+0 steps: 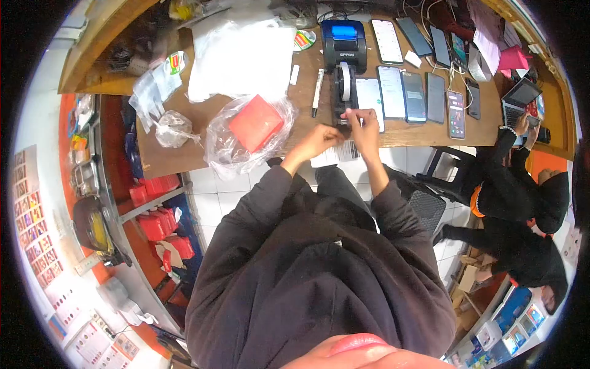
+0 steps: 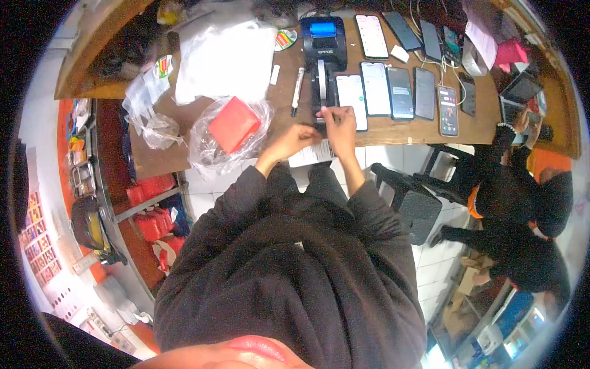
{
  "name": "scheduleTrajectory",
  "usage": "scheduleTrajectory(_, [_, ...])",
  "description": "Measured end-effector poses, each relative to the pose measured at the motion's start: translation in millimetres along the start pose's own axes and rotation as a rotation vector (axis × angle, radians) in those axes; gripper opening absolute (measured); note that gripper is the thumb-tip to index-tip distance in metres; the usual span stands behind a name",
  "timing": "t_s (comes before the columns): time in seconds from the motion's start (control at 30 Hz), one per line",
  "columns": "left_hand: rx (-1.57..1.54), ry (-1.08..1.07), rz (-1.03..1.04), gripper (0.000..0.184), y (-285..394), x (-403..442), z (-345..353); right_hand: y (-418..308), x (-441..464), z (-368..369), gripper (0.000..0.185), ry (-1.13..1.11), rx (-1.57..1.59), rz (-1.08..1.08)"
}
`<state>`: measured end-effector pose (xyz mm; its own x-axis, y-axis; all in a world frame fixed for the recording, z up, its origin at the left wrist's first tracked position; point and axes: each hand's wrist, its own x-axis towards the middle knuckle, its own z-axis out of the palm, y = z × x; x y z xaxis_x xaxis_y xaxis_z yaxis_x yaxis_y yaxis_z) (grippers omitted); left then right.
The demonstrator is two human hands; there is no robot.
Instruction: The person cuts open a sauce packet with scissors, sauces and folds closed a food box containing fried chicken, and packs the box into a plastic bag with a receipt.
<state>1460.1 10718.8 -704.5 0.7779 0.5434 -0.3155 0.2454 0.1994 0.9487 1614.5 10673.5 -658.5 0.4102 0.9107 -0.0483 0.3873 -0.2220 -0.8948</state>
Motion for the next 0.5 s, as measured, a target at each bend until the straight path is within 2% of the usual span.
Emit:
scheduleTrajectory(0.07, [0.018,0.002,-0.021,0.02,-1.5,6.4,-6.6,-30.9,-31.5,-9.7,0.024,0.027,0.248,0.076])
scheduleTrajectory(0.1, [0.021,-0.014,-0.005,0.021,3.3,6.7,-8.1,-32.9,-53.2,-16.2,0.023,0.013,0.076,0.063])
scheduleTrajectory(0.13, [0.023,-0.028,0.012,0.021,9.0,6.2,-8.6,-29.8,-75.7,-22.6,0.021,-0.067,0.066,0.028])
scheduleTrajectory(0.2, [0.033,-0.04,0.023,0.023,15.6,5.8,-6.9,-26.5,-114.1,-21.6,0.022,-0.152,0.315,0.248])
scheduleTrajectory(0.27, [0.062,-0.048,0.004,0.024,19.1,4.6,-5.7,-5.1,-125.7,-16.9,0.024,-0.234,0.374,0.423])
scheduleTrajectory(0.37, [0.037,-0.045,0.044,0.023,32.4,-3.3,-1.4,28.1,-120.3,-6.1,0.027,-0.261,0.444,0.483])
scheduleTrajectory(0.47, [0.044,-0.032,0.105,0.021,13.7,-4.0,4.5,51.1,-115.5,0.2,0.028,-0.233,0.444,0.53])
scheduleTrajectory(0.5, [0.108,0.016,0.099,0.019,22.3,-7.9,7.7,52.4,-114.1,-0.2,0.028,-0.217,0.383,0.477])
